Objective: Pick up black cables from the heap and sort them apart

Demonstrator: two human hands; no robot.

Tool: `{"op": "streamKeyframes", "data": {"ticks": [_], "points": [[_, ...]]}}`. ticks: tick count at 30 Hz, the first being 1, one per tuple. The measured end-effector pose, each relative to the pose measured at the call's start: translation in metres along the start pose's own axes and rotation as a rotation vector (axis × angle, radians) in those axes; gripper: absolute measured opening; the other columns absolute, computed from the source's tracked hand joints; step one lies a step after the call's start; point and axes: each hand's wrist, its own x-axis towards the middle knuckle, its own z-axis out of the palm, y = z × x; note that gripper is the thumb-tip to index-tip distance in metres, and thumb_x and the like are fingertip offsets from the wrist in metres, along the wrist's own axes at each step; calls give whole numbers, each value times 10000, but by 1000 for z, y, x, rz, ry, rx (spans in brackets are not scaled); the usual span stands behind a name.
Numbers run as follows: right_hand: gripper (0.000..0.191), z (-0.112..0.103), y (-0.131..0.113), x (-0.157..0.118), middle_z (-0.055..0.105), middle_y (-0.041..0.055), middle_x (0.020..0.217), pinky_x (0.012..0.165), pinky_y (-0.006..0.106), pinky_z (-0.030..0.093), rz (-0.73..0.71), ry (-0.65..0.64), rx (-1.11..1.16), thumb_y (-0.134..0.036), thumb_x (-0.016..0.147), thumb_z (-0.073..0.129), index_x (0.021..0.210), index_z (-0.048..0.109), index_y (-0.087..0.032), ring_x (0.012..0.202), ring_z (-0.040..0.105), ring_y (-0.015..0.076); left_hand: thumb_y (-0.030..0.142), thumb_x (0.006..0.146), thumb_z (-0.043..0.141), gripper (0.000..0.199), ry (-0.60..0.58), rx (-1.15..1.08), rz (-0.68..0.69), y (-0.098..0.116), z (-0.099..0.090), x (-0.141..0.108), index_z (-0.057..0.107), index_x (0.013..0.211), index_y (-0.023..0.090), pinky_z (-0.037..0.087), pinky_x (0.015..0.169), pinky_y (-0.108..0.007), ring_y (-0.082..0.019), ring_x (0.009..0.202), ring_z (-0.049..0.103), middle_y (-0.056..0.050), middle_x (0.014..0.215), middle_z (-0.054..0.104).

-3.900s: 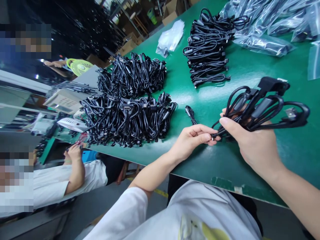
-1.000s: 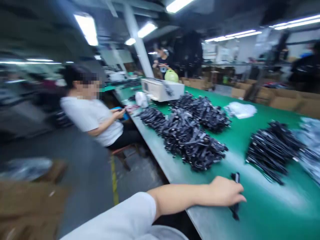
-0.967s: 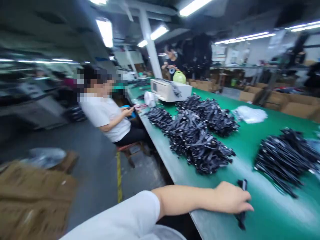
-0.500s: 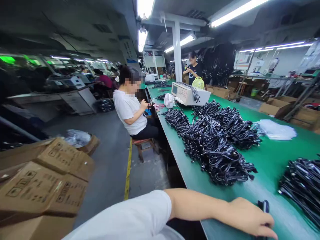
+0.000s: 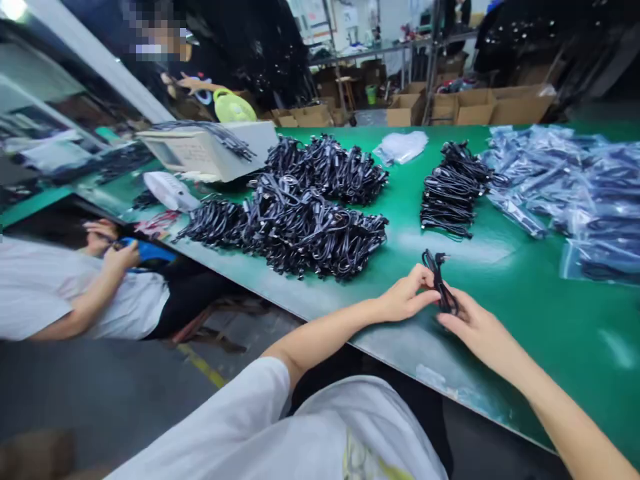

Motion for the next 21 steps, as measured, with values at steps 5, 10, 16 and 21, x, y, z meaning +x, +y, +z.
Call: {"op": "streamKeyframes", "data": {"ticks": [5, 10, 16, 21], "points": [[413, 5, 18, 18, 491, -67, 626, 542, 243, 421, 48, 20, 155, -510, 936, 613, 1222, 556, -218, 541, 465, 107, 374, 932, 559, 222, 265, -159, -62, -1, -8, 3, 429, 992, 204, 473, 890, -310, -135, 929, 630, -57, 1120, 621], [354, -1, 23, 15, 286, -97, 587, 433, 231, 219, 190, -174, 380, -551, 960, 512, 1005, 570, -205, 442, 233, 71, 419, 814, 711, 399, 296, -594, -250, -2, -16, 13, 504, 1035, 160, 446, 710, -246, -106, 813, 589, -37, 983, 612], [418, 6, 31, 15, 655, 30, 867, 745, 294, 478, 212, -270, 378, -538, 845, 701, 1115, 608, -232, 796, 607, 177, 399, 694, 829, 400, 266, -681, -287, -1, -13, 10, 601, 901, 144, 418, 720, -242, -81, 754, 535, 12, 832, 603], [362, 10, 30, 17, 635, -8, 729, 724, 301, 473, 232, -154, 240, -575, 974, 475, 1060, 616, -254, 710, 605, 175, 328, 692, 845, 391, 279, -750, -312, -3, -13, 8, 610, 937, 134, 445, 782, -262, -80, 761, 569, 3, 852, 636]]}}
